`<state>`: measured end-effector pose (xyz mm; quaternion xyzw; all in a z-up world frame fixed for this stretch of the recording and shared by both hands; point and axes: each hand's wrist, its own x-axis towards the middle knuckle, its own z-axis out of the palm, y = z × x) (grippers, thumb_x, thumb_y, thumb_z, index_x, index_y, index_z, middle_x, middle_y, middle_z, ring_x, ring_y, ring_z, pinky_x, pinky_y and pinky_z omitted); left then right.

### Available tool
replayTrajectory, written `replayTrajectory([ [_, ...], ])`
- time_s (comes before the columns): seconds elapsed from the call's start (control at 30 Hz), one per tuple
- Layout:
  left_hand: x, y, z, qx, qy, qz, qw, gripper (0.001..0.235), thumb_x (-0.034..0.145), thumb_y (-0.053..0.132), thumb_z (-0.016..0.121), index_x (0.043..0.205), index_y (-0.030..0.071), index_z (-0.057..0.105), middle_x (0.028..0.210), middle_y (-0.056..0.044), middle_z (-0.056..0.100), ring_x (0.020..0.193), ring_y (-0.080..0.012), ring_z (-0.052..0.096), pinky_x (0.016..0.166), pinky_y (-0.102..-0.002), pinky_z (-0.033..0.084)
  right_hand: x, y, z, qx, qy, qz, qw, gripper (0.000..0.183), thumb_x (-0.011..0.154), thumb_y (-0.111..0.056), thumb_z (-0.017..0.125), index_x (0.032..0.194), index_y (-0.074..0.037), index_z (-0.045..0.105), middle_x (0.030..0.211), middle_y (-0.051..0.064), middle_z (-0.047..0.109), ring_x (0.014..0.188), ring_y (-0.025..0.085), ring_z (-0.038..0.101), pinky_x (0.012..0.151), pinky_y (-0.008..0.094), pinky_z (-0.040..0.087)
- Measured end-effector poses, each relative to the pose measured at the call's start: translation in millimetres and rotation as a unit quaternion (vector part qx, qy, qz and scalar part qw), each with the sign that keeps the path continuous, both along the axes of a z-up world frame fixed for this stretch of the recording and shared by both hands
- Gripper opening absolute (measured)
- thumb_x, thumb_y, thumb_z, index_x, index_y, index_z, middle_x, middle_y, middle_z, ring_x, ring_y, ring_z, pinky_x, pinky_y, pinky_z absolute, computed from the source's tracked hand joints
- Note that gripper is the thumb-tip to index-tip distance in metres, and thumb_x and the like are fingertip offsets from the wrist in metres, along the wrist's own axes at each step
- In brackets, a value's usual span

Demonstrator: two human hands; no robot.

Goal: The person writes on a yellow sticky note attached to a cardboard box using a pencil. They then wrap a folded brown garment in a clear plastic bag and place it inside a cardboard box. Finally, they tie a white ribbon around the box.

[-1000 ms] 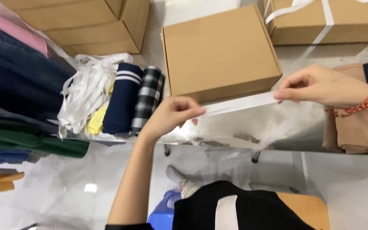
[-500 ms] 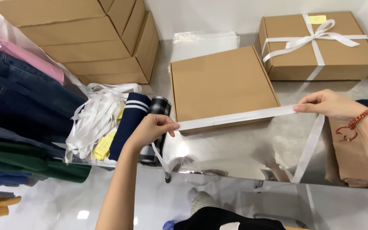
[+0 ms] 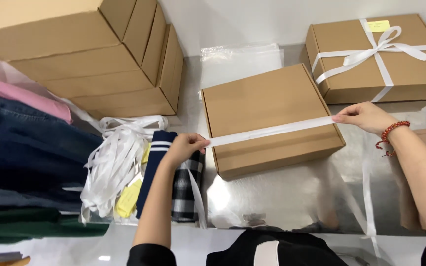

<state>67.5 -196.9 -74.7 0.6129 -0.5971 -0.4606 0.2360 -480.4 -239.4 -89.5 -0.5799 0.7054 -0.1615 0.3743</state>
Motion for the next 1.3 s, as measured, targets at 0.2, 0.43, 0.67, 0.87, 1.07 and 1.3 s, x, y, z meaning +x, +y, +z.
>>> replayTrajectory([
  [0.2,11.3,-50.3,-62.8,0.015,0.010,0.019,1.000,0.026,0.097,0.026,0.079,0.084,0.004,0.080,0.065,-0.004,0.069,0.055,-0.0093,0.052,0.055,-0.021,0.041,11.2,-37.2,-20.7,0.020,0.006,-0.054,0.998,0.043,0.091,-0.035,0.083,0.110,0.003,0.088,0.110,0.016,0.082,0.106,0.026,0.067,0.096,0.039,0.048],
  [0.43,-9.7,-84.9,-108.1,0.003,0.104,0.119,0.987,0.029,0.105,0.029,0.064,0.088,0.007,0.070,0.079,0.001,0.063,0.070,-0.0111,0.047,0.067,-0.024,0.041,-22.8,-100.1,-89.8,0.000,-0.061,-0.054,0.997,0.032,0.098,-0.024,0.078,0.108,0.006,0.086,0.104,0.014,0.082,0.098,0.021,0.068,0.094,0.033,0.049],
  [0.67,-35.6,-76.7,-121.1,0.041,0.256,0.238,0.936,0.035,0.111,0.033,0.060,0.085,0.010,0.059,0.066,0.000,0.050,0.058,-0.0107,0.044,0.053,-0.026,0.037,-27.4,-109.0,-129.8,0.014,-0.294,-0.131,0.947,0.027,0.108,-0.022,0.070,0.107,0.004,0.074,0.088,0.011,0.065,0.078,0.016,0.051,0.073,0.029,0.042],
  [0.87,-48.7,-73.0,-149.9,0.006,0.237,0.289,0.928,0.036,0.110,0.043,0.055,0.094,0.010,0.060,0.092,-0.007,0.064,0.081,-0.0150,0.051,0.075,-0.029,0.045,-27.9,-96.0,-145.6,-0.009,-0.392,-0.176,0.903,0.022,0.110,-0.023,0.067,0.113,-0.002,0.072,0.082,0.002,0.060,0.066,0.009,0.045,0.058,0.023,0.035],
  [1.07,-56.7,-69.7,-159.6,0.000,0.265,0.303,0.916,0.033,0.114,0.037,0.048,0.101,0.010,0.059,0.100,-0.004,0.062,0.087,-0.0126,0.051,0.082,-0.029,0.046,-32.2,-88.7,-168.2,0.009,-0.409,-0.214,0.887,0.024,0.113,-0.018,0.060,0.127,-0.001,0.069,0.118,0.010,0.071,0.104,0.015,0.066,0.091,0.028,0.051],
  [1.3,-64.0,-68.1,-151.0,0.046,0.274,0.340,0.899,0.038,0.112,0.042,0.049,0.113,0.005,0.062,0.093,-0.008,0.062,0.080,-0.0128,0.054,0.073,-0.030,0.049,-21.7,-82.9,-178.8,-0.011,-0.372,-0.209,0.904,0.023,0.116,-0.029,0.057,0.125,-0.010,0.067,0.097,-0.002,0.065,0.075,0.004,0.053,0.062,0.021,0.042],
])
